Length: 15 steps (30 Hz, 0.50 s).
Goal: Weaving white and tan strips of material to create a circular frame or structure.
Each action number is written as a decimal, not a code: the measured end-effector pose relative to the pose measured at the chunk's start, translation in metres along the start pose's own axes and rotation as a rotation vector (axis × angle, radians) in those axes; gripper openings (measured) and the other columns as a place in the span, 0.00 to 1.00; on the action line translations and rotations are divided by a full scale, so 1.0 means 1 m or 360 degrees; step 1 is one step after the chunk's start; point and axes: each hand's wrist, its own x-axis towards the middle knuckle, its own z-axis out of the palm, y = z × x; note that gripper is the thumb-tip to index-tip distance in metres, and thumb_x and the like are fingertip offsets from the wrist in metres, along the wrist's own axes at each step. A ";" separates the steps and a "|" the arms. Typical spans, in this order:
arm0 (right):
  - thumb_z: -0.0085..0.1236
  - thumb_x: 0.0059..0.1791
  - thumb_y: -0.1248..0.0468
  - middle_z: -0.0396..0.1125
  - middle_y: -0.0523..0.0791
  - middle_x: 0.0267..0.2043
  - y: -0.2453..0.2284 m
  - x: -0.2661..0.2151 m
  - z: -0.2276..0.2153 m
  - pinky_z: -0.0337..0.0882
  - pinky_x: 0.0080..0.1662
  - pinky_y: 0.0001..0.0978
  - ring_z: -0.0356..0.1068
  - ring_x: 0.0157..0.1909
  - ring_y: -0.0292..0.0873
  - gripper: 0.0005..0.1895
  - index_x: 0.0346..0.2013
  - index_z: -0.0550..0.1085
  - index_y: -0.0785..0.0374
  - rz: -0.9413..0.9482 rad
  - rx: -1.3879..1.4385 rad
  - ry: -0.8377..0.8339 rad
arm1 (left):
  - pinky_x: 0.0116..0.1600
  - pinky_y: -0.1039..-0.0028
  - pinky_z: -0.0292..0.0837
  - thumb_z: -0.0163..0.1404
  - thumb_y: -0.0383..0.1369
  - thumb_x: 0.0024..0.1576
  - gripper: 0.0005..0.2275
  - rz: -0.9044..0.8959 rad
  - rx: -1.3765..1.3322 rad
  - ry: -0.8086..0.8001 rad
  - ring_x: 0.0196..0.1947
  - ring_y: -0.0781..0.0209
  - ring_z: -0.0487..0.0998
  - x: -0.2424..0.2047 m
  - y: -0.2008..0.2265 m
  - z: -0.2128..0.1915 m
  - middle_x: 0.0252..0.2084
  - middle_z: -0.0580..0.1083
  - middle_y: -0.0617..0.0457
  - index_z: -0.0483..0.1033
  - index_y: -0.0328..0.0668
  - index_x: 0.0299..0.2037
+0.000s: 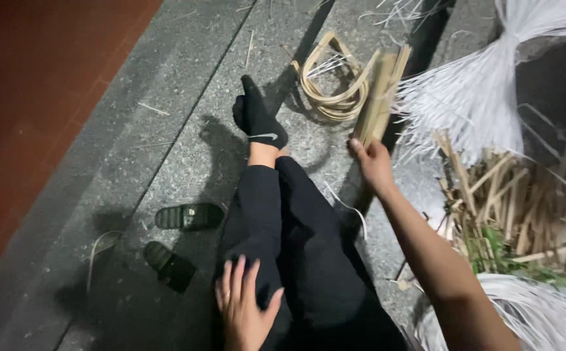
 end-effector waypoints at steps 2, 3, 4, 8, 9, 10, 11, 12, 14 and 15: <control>0.55 0.55 0.51 0.73 0.43 0.43 -0.051 -0.050 -0.029 0.72 0.50 0.34 0.71 0.45 0.39 0.20 0.52 0.75 0.64 -0.0024 0.0839 -0.0089 | 0.69 0.43 0.49 0.64 0.47 0.47 0.36 0.0434 -0.0652 0.0535 0.72 0.29 0.52 0.016 0.033 -0.015 0.70 0.59 0.35 0.67 0.36 0.64; 0.55 0.55 0.51 0.73 0.43 0.43 -0.077 -0.089 -0.044 0.72 0.50 0.34 0.71 0.45 0.39 0.20 0.52 0.75 0.64 -0.0033 0.0823 -0.0060 | 0.69 0.43 0.49 0.64 0.47 0.47 0.36 0.0464 -0.0667 0.0535 0.72 0.29 0.52 0.020 0.050 -0.024 0.70 0.59 0.35 0.67 0.36 0.64; 0.55 0.54 0.52 0.73 0.45 0.45 -0.103 -0.130 -0.058 0.72 0.51 0.37 0.71 0.47 0.42 0.21 0.54 0.73 0.64 0.0124 0.1269 -0.0246 | 0.69 0.44 0.47 0.66 0.46 0.44 0.42 0.0665 -0.0757 0.0611 0.71 0.26 0.50 0.024 0.067 -0.034 0.70 0.57 0.29 0.63 0.30 0.65; 0.48 0.56 0.48 0.75 0.52 0.48 -0.053 -0.230 -0.093 0.72 0.56 0.41 0.74 0.51 0.48 0.26 0.55 0.74 0.67 0.0100 0.1592 -0.0515 | 0.69 0.44 0.54 0.67 0.35 0.38 0.34 0.1074 -0.0814 0.0639 0.60 0.38 0.71 0.008 0.104 -0.039 0.57 0.73 0.33 0.72 0.26 0.56; 0.48 0.56 0.48 0.75 0.52 0.48 -0.062 -0.232 -0.112 0.72 0.56 0.41 0.74 0.51 0.48 0.26 0.55 0.74 0.67 0.0101 0.1598 -0.0455 | 0.69 0.44 0.54 0.67 0.35 0.38 0.34 0.1125 -0.0811 0.0612 0.60 0.38 0.71 -0.003 0.102 -0.038 0.57 0.73 0.33 0.72 0.26 0.56; 0.49 0.55 0.48 0.74 0.53 0.49 -0.070 -0.237 -0.129 0.70 0.57 0.42 0.73 0.52 0.51 0.26 0.56 0.74 0.67 -0.0108 0.1026 -0.0213 | 0.57 0.55 0.68 0.66 0.36 0.42 0.24 0.0881 -0.1134 0.0299 0.49 0.47 0.80 -0.014 0.098 -0.038 0.47 0.79 0.39 0.77 0.30 0.48; 0.50 0.54 0.49 0.73 0.55 0.51 -0.077 -0.241 -0.147 0.69 0.57 0.43 0.72 0.53 0.54 0.27 0.57 0.75 0.67 -0.0283 0.0440 0.0023 | 0.45 0.66 0.82 0.64 0.37 0.47 0.16 0.0613 -0.1423 -0.0030 0.39 0.56 0.89 -0.025 0.094 -0.039 0.38 0.85 0.45 0.83 0.34 0.40; 0.50 0.54 0.49 0.73 0.55 0.51 -0.078 -0.239 -0.151 0.69 0.57 0.43 0.72 0.53 0.54 0.27 0.57 0.75 0.67 -0.0263 0.0447 0.0065 | 0.45 0.66 0.82 0.64 0.37 0.47 0.16 0.0647 -0.1401 -0.0058 0.39 0.56 0.89 -0.037 0.096 -0.046 0.38 0.85 0.45 0.83 0.34 0.40; 0.65 0.40 0.54 0.69 0.59 0.46 -0.079 -0.236 -0.161 0.65 0.51 0.51 0.68 0.48 0.63 0.28 0.51 0.72 0.63 -0.0672 -0.0416 0.0280 | 0.34 0.71 0.83 0.65 0.37 0.47 0.14 0.1116 -0.1445 -0.0241 0.28 0.58 0.88 -0.065 0.097 -0.061 0.31 0.84 0.48 0.82 0.32 0.36; 0.65 0.40 0.54 0.69 0.59 0.46 -0.077 -0.238 -0.167 0.65 0.51 0.51 0.68 0.48 0.63 0.28 0.51 0.72 0.63 -0.0634 -0.0411 0.0301 | 0.34 0.71 0.83 0.65 0.37 0.47 0.14 0.1130 -0.1423 -0.0279 0.28 0.58 0.88 -0.078 0.103 -0.063 0.31 0.84 0.48 0.82 0.32 0.36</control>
